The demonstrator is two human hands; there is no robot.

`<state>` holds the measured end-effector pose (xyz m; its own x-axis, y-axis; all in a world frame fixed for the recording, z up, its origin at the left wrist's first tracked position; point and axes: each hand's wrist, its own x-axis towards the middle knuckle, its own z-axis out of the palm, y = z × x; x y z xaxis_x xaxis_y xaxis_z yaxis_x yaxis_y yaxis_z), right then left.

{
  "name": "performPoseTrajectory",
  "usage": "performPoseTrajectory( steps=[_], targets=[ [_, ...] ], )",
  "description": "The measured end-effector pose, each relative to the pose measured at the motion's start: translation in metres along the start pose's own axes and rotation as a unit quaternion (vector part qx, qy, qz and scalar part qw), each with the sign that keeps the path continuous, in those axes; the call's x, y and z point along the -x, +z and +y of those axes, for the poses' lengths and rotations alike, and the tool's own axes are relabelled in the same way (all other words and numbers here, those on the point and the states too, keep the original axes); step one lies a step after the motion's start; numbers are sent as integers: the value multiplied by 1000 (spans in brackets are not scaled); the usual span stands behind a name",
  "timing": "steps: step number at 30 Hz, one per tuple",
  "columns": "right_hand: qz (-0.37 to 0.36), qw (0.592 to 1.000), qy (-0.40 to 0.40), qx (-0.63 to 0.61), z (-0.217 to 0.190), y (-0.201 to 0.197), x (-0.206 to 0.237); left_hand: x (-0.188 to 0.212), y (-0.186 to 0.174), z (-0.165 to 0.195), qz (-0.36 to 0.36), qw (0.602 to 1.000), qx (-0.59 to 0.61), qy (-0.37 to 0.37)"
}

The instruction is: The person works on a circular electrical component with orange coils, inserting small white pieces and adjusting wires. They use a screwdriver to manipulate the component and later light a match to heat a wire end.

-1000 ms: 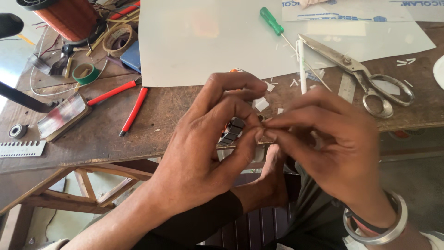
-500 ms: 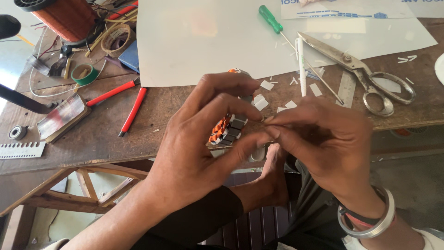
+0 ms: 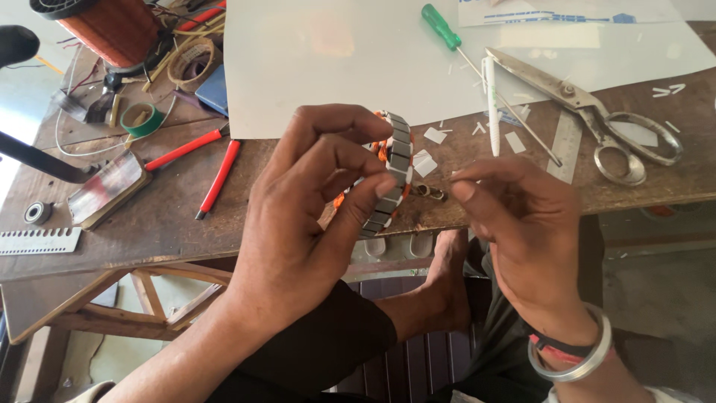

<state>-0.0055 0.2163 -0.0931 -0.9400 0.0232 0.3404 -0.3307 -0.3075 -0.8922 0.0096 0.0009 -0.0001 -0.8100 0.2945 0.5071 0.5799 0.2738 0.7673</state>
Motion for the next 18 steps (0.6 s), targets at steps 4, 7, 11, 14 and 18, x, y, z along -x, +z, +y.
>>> performPoseTrajectory(
  steps=[4,7,11,14,18],
  targets=[
    [9,997,43,-67,13,0,-3,-1,5,-4,8,1000,13,0],
    [19,992,72,-104,15,2,-4,-2,7,-6,8,1000,14,-1],
    [16,989,84,-119,14,7,-5,-3,8,-7,5,1000,-1,-5],
    [15,986,95,-134,13,12,-5,-3,8,-7,2,1000,-14,-1],
    [32,982,104,-153,13,17,-5,-2,8,-8,2,1000,-23,9]
  ],
)
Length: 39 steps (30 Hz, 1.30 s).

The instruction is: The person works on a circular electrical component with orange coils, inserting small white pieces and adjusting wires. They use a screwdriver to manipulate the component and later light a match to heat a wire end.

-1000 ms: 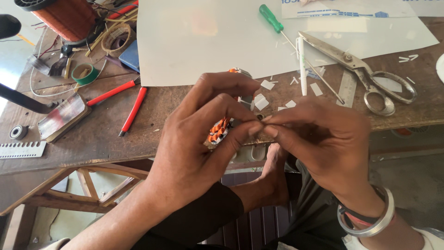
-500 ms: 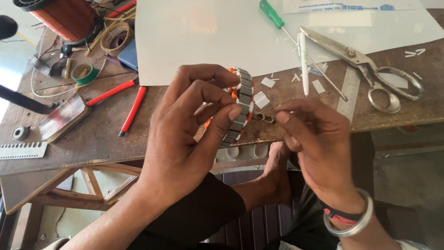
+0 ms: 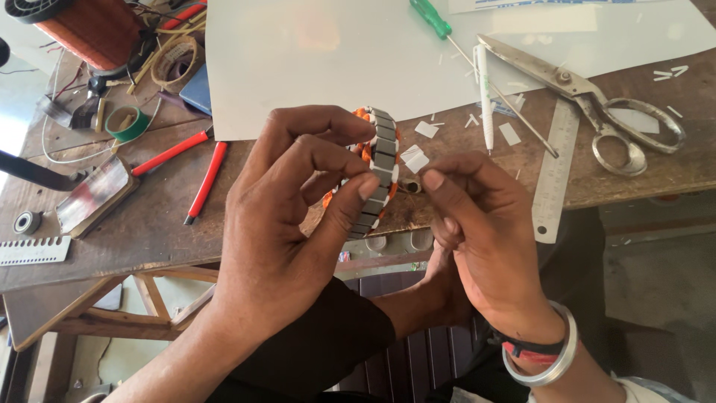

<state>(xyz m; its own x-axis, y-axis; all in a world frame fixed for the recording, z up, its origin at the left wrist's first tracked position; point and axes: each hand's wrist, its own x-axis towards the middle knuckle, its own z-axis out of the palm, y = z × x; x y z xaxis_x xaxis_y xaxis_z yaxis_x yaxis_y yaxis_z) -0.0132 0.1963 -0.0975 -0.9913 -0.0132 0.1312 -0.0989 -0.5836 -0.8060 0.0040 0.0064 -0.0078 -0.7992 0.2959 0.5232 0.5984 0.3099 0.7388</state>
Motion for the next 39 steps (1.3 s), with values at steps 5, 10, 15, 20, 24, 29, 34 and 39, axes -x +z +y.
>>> performPoseTrajectory(
  steps=[5,10,15,20,24,29,34,39],
  targets=[
    [-1,1000,1,8,1,5,0,1,-1,-1,2,1000,-14,6],
    [-1,1000,24,1,1,8,1,1,-2,-1,-1,1000,-26,8],
    [-40,999,14,8,0,8,1,1,-2,-1,0,1000,-29,2],
    [-39,999,11,24,-2,9,-1,0,-3,0,-1,1000,-22,5],
    [-52,998,11,38,-2,9,-1,0,-4,0,0,1000,-8,0],
    [-46,998,6,53,-2,8,-2,1,-3,0,1,1000,-4,-2],
    [-43,993,-23,108,-4,7,-5,1,-4,-1,-4,1000,13,-4],
    [-32,985,-33,168,-6,8,-6,1,-5,-2,-6,1000,10,4]
  ],
)
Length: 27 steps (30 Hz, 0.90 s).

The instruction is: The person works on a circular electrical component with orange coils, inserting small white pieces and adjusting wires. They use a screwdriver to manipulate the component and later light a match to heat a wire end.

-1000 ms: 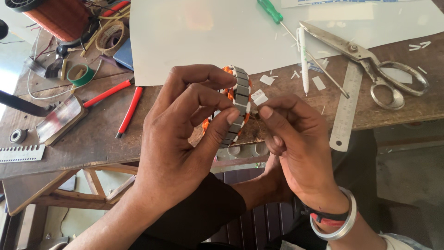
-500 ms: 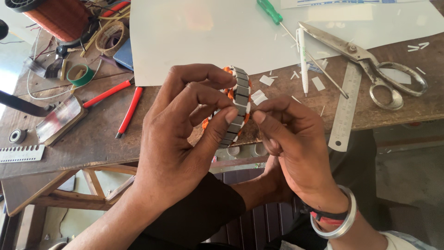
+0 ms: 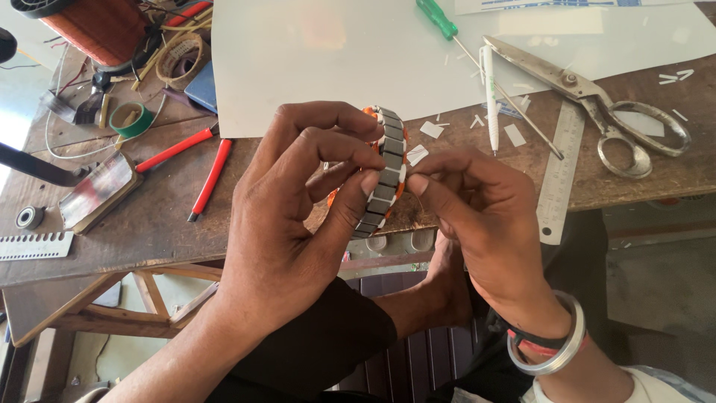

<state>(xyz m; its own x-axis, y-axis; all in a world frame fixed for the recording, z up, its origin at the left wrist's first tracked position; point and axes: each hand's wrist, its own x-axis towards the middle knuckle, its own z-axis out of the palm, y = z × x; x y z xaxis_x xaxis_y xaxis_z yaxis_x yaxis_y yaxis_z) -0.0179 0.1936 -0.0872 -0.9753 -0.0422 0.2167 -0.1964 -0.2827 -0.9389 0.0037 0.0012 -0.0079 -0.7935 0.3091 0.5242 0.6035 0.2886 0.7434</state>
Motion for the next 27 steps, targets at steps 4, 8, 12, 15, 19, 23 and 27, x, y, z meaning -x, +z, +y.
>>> performPoseTrajectory(
  steps=[4,8,12,15,19,23,27],
  targets=[
    [8,1000,18,6,-1,-4,1,0,-2,0,0,1000,-8,-2],
    [2,1000,9,1,-2,-8,1,1,-1,1,3,1000,-14,-4],
    [-8,1000,3,-11,-3,-5,0,0,-2,1,0,1000,-18,-2],
    [-8,1000,20,3,-6,-2,-1,-1,-2,2,2,1000,-25,0],
    [-5,999,36,-3,-9,0,-3,-1,-3,2,2,999,-32,1],
    [-13,1000,9,21,-7,0,-4,-1,-3,1,0,1000,-31,-2],
    [-19,1000,6,21,-7,-3,-2,0,-4,1,1,1000,-25,3]
  ],
)
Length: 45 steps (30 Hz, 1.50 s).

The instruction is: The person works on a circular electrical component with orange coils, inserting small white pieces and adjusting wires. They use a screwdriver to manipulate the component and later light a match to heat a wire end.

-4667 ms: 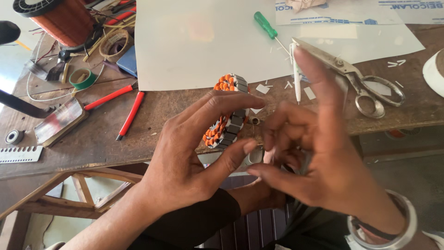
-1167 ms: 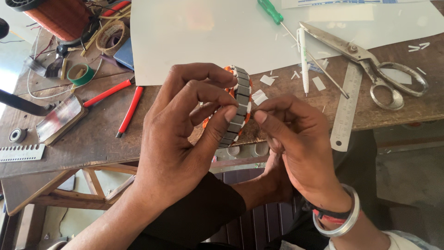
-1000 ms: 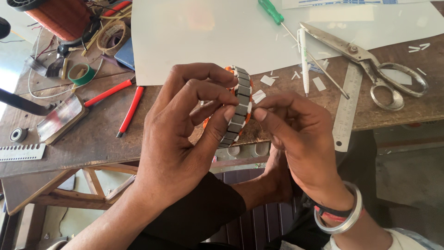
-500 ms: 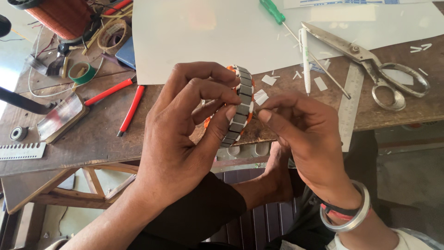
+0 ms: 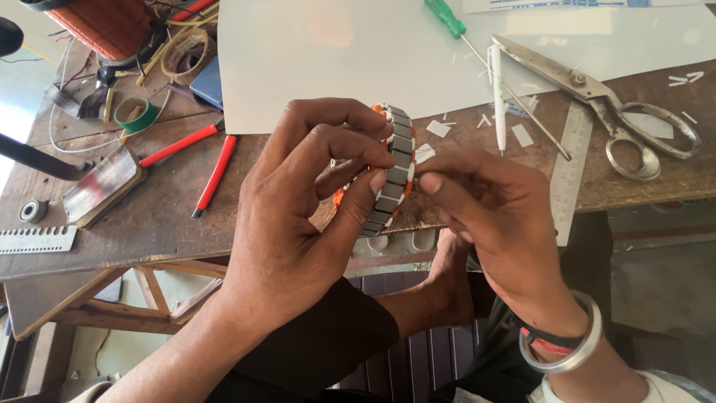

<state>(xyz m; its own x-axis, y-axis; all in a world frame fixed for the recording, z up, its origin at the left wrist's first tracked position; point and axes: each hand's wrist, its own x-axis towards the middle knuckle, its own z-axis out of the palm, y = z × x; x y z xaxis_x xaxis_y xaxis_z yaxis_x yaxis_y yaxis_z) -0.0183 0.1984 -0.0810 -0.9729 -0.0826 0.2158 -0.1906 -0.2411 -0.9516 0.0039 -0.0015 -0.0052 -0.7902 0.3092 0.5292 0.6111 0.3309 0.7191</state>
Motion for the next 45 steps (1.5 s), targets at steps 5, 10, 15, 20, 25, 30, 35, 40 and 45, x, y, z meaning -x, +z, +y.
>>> performPoseTrajectory(
  steps=[5,10,15,20,25,30,35,40,45],
  targets=[
    [-6,1000,8,-11,-2,-2,5,0,0,1,-2,1000,3,-9],
    [10,1000,-2,-23,-1,1,5,-1,-1,1,-3,1000,-4,-2],
    [12,999,-21,-45,2,7,3,1,-1,-1,-1,1000,14,-2],
    [22,998,-9,-61,7,11,3,1,-2,0,1,1000,18,-8],
    [18,994,-35,-103,15,3,6,-4,-3,8,2,1000,-7,-8],
    [44,992,-102,-63,10,-6,16,-8,-3,15,-11,992,-116,44],
    [-9,993,-117,2,-7,-3,19,-7,3,12,2,990,-125,61],
    [-25,983,-163,81,-17,0,18,-3,2,10,2,991,-124,52],
    [1,964,-217,156,-9,-8,5,-4,-1,13,6,994,-107,14]
  ],
)
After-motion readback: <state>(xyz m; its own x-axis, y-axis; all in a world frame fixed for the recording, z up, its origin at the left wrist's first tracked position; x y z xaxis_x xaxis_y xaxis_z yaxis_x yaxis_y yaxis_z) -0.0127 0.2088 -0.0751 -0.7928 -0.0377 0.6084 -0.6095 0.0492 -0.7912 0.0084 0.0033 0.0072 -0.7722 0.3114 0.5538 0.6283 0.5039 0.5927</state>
